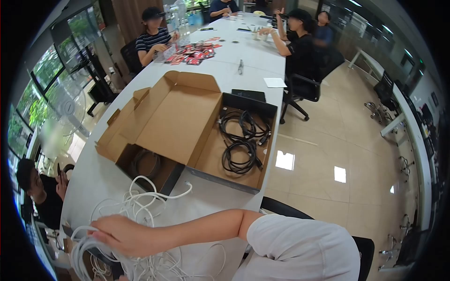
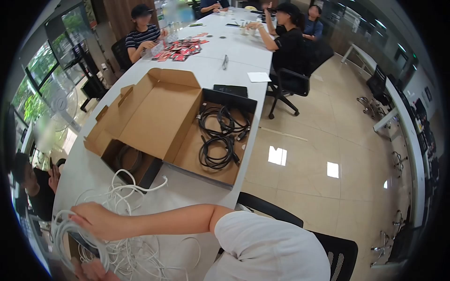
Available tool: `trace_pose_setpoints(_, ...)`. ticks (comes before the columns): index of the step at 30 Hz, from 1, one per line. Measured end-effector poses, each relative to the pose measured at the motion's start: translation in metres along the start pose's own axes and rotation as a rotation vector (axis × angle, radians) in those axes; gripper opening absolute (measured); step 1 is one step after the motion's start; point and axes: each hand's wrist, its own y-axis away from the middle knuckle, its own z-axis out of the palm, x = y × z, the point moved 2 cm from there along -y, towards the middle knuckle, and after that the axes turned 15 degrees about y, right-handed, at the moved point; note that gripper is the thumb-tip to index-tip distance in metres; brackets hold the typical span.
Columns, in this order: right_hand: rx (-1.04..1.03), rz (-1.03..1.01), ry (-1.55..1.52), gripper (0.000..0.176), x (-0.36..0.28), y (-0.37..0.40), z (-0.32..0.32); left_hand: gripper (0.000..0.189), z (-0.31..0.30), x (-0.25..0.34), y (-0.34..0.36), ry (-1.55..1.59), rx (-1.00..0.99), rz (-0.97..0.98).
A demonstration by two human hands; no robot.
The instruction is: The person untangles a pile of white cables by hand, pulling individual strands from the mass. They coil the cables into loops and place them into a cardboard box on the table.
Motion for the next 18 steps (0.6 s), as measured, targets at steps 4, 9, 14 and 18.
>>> trace_pose_setpoints(4,0.032,-0.080,-0.024,0.033,0.014,0.002,0.008,0.031,0.009,-0.011,0.004,-0.078,0.197,0.042)
trace_pose_setpoints(9,-0.253,0.286,-0.507,0.039,-0.017,-0.003,-0.019,0.020,0.002,-0.013,0.003,0.103,0.199,-0.328)
trace_pose_setpoints(14,-0.376,0.088,-0.086,0.043,-0.025,-0.008,-0.025,0.022,-0.029,0.006,0.020,0.038,0.399,-0.378)
trace_pose_setpoints(18,-0.333,-0.025,0.154,0.043,-0.026,-0.013,-0.022,0.008,-0.037,-0.013,-0.001,-0.153,0.525,-0.312)
